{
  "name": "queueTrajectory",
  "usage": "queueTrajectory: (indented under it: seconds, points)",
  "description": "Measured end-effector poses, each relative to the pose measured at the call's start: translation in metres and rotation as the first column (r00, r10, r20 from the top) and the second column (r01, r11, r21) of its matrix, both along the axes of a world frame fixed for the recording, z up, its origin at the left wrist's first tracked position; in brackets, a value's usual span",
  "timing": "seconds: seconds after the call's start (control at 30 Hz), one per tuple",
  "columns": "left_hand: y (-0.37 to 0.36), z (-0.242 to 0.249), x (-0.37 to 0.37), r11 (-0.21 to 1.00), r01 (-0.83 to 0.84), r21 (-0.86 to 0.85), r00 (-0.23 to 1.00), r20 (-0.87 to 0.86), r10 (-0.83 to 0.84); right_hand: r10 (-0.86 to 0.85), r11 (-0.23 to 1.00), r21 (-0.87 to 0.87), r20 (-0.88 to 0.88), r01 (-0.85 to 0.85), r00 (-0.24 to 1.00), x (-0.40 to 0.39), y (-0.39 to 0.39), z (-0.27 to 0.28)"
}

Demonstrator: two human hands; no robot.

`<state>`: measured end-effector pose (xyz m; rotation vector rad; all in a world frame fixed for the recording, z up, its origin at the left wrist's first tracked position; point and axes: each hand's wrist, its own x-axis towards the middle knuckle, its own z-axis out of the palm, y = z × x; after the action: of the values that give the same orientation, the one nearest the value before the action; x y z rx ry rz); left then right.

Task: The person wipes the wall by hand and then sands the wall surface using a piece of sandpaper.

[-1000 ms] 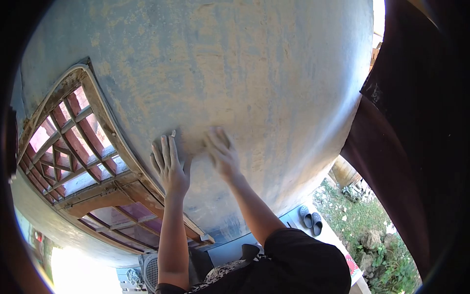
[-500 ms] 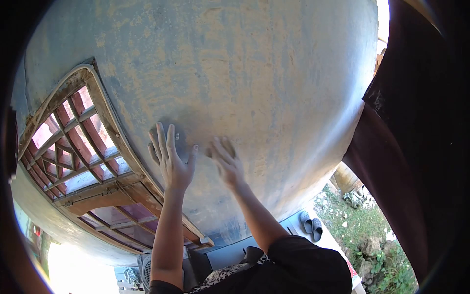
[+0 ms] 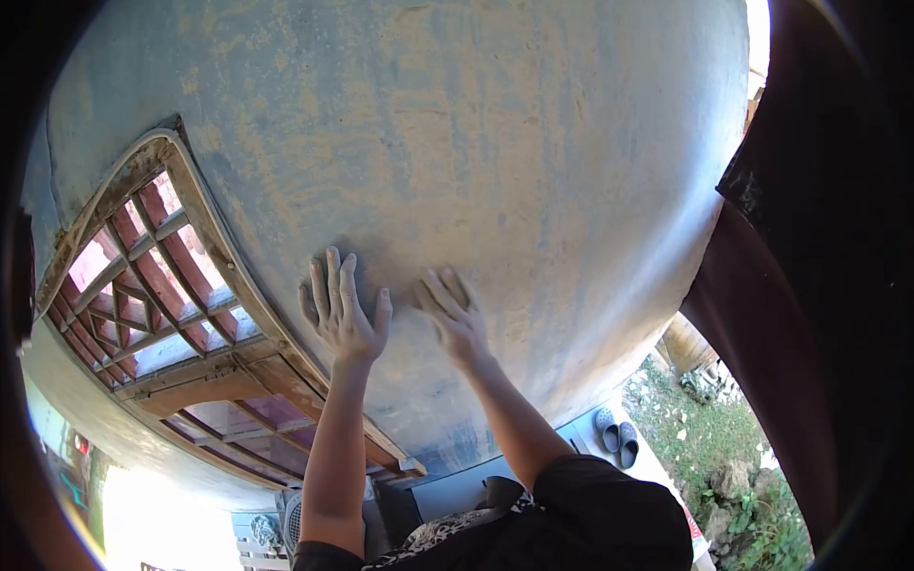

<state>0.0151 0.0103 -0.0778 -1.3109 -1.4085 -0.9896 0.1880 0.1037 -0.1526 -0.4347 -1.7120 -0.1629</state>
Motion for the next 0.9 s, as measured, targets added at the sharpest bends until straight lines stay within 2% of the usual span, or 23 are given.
queueTrajectory:
  seconds: [0.07, 0.13, 0.17, 0.23, 0.3, 0.37, 0.43, 0.47, 0.53, 0.57, 0.6, 0.67, 0.7, 0.77, 0.83, 0.87, 0.9]
  points:
    - [-0.001, -0.002, 0.001, 1.000, -0.006, -0.007, 1.000, -0.022, 0.005, 0.013, 0.998, 0.061, 0.044, -0.016, 0.999, 0.014, 0.015, -0.008]
    - [0.001, 0.001, 0.004, 1.000, -0.014, -0.016, 0.999, -0.044, 0.013, -0.138, 0.990, -0.019, -0.222, 0.137, 0.965, 0.019, 0.023, 0.015]
    - [0.000, 0.002, 0.006, 0.999, 0.008, -0.035, 1.000, -0.020, -0.009, -0.131, 0.991, -0.028, -0.222, 0.128, 0.966, 0.016, 0.026, 0.029]
    - [-0.003, 0.000, 0.007, 0.996, 0.038, -0.084, 0.999, 0.019, -0.036, -0.220, 0.975, -0.109, -0.439, 0.192, 0.871, 0.006, 0.019, 0.076]
    - [-0.003, 0.002, 0.010, 0.996, 0.044, -0.083, 0.999, 0.026, -0.042, -0.199, 0.980, -0.088, -0.374, 0.179, 0.906, -0.008, 0.007, 0.094]
    - [-0.004, 0.002, 0.012, 0.996, 0.056, -0.073, 0.998, 0.035, -0.054, -0.178, 0.984, -0.059, -0.307, 0.168, 0.935, -0.012, -0.005, 0.082]
    - [-0.006, 0.002, 0.013, 0.992, 0.087, -0.096, 0.995, 0.063, -0.082, 0.073, 0.997, -0.010, 0.031, -0.073, 0.997, -0.014, -0.018, 0.049]
    - [-0.009, 0.003, 0.014, 0.992, 0.088, -0.096, 0.994, 0.067, -0.082, 0.073, 0.997, -0.010, 0.035, -0.072, 0.997, -0.009, -0.005, 0.027]
    - [-0.013, 0.006, 0.012, 0.983, 0.100, -0.153, 0.994, 0.052, -0.093, -0.032, 0.988, 0.153, 0.165, 0.007, 0.986, 0.019, 0.035, -0.014]
    - [-0.014, 0.005, 0.011, 0.988, 0.084, -0.129, 0.995, 0.055, -0.077, -0.020, 0.984, 0.176, 0.170, -0.011, 0.985, 0.032, 0.046, 0.003]
    - [-0.014, 0.001, 0.009, 0.984, 0.102, -0.144, 0.994, 0.053, -0.096, -0.148, 0.978, 0.146, 0.002, 0.146, 0.989, 0.044, 0.057, 0.038]
    - [-0.011, 0.004, 0.009, 0.979, 0.115, -0.166, 0.993, 0.047, -0.109, -0.411, 0.906, -0.033, -0.301, 0.422, 0.860, 0.060, 0.062, 0.104]
    - [-0.011, 0.004, 0.013, 0.980, 0.135, -0.148, 0.989, 0.071, -0.126, -0.408, 0.908, -0.034, -0.298, 0.417, 0.863, 0.059, 0.064, 0.130]
    - [-0.009, 0.001, 0.019, 0.977, 0.176, -0.124, 0.979, 0.123, -0.160, -0.215, 0.959, 0.097, -0.354, 0.265, 0.910, 0.060, 0.065, 0.167]
    - [-0.007, 0.001, 0.022, 0.978, 0.177, -0.113, 0.978, 0.136, -0.161, -0.368, 0.904, 0.148, -0.212, 0.402, 0.906, 0.038, 0.037, 0.167]
    - [-0.007, 0.001, 0.024, 0.981, 0.170, -0.096, 0.977, 0.148, -0.155, -0.375, 0.900, 0.151, -0.207, 0.409, 0.903, 0.040, 0.030, 0.152]
    - [-0.006, 0.001, 0.025, 0.980, 0.177, -0.089, 0.975, 0.153, -0.162, -0.300, 0.919, 0.280, 0.036, 0.278, 0.953, 0.039, 0.025, 0.128]
